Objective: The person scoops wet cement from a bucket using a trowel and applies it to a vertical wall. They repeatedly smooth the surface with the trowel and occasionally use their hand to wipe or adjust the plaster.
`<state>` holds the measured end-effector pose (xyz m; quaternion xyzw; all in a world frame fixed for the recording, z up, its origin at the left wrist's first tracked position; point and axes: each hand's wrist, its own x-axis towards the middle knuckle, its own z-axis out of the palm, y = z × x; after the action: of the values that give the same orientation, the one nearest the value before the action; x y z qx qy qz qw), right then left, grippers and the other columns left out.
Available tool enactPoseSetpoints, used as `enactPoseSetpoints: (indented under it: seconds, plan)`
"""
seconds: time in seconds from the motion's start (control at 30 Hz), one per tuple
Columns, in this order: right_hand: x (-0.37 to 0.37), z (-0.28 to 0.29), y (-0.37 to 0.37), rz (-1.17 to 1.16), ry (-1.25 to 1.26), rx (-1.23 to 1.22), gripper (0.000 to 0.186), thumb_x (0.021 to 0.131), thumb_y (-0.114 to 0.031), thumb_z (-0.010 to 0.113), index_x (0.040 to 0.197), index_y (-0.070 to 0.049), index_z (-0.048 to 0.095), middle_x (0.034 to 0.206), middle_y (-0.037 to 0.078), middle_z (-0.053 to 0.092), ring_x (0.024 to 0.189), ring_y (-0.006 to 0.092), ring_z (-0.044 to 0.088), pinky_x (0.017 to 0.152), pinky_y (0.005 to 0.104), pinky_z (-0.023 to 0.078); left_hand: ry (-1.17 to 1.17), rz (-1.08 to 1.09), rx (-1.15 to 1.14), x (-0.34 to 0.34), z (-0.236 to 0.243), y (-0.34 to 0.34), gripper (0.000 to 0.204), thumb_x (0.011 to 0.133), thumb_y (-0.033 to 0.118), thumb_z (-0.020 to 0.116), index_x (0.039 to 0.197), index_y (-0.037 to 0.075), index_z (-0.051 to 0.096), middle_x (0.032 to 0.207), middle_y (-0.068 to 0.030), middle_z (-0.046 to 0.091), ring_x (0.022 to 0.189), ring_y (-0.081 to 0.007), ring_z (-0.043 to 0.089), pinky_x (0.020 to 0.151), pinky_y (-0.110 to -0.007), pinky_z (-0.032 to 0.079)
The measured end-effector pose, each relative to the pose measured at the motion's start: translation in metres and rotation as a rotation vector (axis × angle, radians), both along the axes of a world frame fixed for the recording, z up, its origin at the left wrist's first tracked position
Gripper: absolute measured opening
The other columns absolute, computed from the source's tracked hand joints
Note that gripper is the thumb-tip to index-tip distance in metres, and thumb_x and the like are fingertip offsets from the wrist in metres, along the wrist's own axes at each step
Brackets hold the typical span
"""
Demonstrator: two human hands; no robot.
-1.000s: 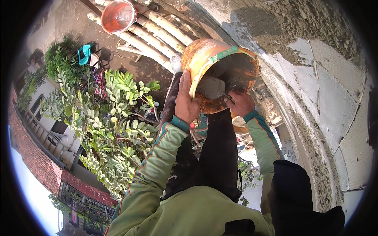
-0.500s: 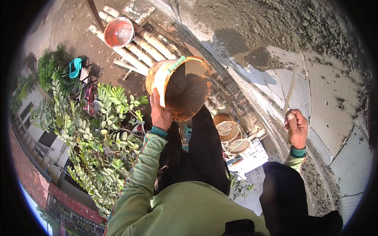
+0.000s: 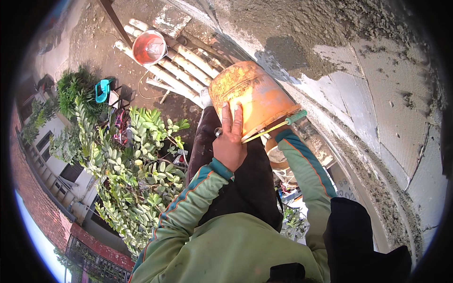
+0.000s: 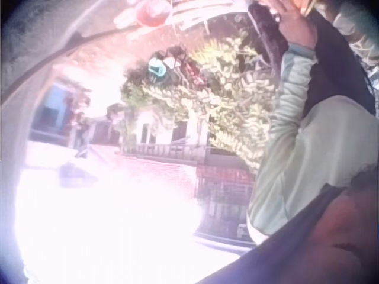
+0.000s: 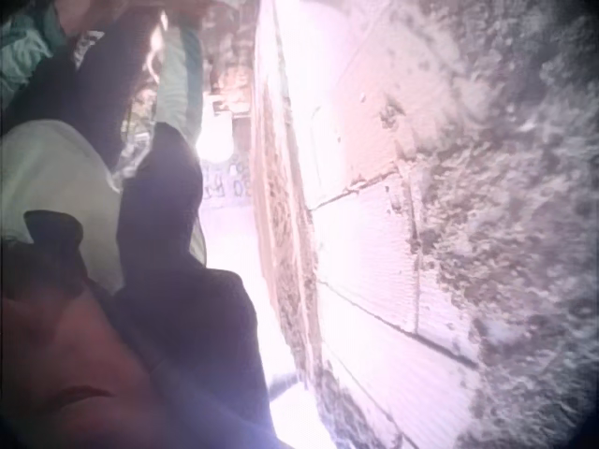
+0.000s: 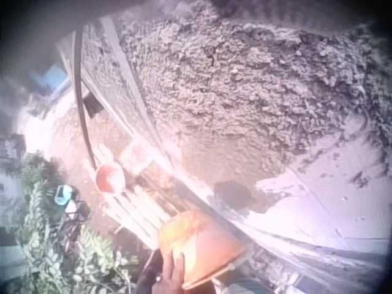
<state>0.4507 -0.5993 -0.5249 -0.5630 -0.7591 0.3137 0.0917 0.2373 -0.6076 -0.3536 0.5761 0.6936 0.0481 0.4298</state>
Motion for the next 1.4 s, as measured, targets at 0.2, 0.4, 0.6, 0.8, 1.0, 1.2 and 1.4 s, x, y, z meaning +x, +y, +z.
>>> enactPoseSetpoints:
  seconds: [0.2,0.4,0.6,0.8,1.0,1.2,1.4]
  plan:
    - [0.004,-0.034,-0.034,0.031,-0.135,-0.364,0.035,0.092,-0.04,0.066,0.109,-0.01,0.063,0.092,0.018,0.071,0.087,0.0402,0.069,0.078,0.0538,0.054,-0.049,0.101,0.106,-0.031,-0.097,0.01,0.098,0.072,-0.008,0.063,0.161,0.012,0.026,0.159,-0.0298,0.031,0.123,-0.0487,0.057,0.095,-0.045,0.055]
    - [0.037,-0.067,-0.071,-0.099,0.095,-0.497,0.03,0.089,-0.037,0.073,0.093,-0.008,0.066,0.078,0.014,0.066,0.07,0.034,0.065,0.064,0.0441,0.051,-0.286,0.325,0.007,-0.072,-0.219,0.001,0.088,0.074,-0.009,0.057,0.157,-0.002,0.028,0.152,-0.031,0.041,0.141,-0.0416,0.044,0.116,-0.039,0.037]
    - [0.133,-0.118,-0.049,-0.624,0.336,-1.261,0.02,0.097,-0.023,0.066,0.09,-0.005,0.065,0.069,0.001,0.059,0.055,0.0106,0.054,0.05,0.0276,0.044,-0.163,0.491,-0.032,-0.129,-0.265,-0.02,0.087,0.072,-0.005,0.053,0.155,-0.003,0.031,0.137,-0.0255,0.054,0.117,-0.0313,0.06,0.094,-0.035,0.053]
    - [0.2,0.04,0.009,-0.852,0.161,-0.628,0.02,0.104,-0.019,0.056,0.093,-0.005,0.064,0.069,-0.002,0.055,0.053,0.0051,0.044,0.049,0.0218,0.037,-0.325,0.677,0.076,-0.165,-0.2,-0.032,0.085,0.077,0.004,0.053,0.156,-0.006,0.024,0.122,-0.0155,0.063,0.089,-0.0174,0.066,0.074,-0.029,0.058]
    - [0.128,0.148,-0.033,-0.361,0.027,-0.428,0.027,0.093,-0.022,0.065,0.108,0.001,0.065,0.096,0.024,0.069,0.091,0.0421,0.066,0.081,0.0453,0.052,-0.537,0.863,0.072,-0.144,-0.097,-0.037,0.085,0.08,-0.004,0.052,0.159,-0.003,0.02,0.13,-0.0154,0.058,0.098,-0.0188,0.063,0.085,-0.028,0.055]
    - [-0.029,0.165,0.015,-0.146,-0.28,-0.538,0.034,0.092,-0.027,0.067,0.114,-0.003,0.062,0.101,0.022,0.071,0.097,0.0449,0.068,0.082,0.0521,0.053,-0.791,0.798,0.068,-0.116,-0.016,-0.036,0.089,0.08,-0.015,0.046,0.161,-0.001,0.013,0.125,-0.0125,0.062,0.086,-0.0145,0.061,0.074,-0.025,0.052]
    - [-0.063,0.159,0.037,-0.03,-0.323,-0.238,0.024,0.092,-0.025,0.061,0.107,-0.006,0.065,0.108,0.018,0.072,0.098,0.0382,0.07,0.083,0.0504,0.056,-0.955,0.789,-0.128,-0.089,0.048,-0.012,0.088,0.079,-0.017,0.04,0.161,0.008,0.022,0.104,-0.0069,0.063,0.071,-0.0108,0.054,0.065,-0.026,0.049]
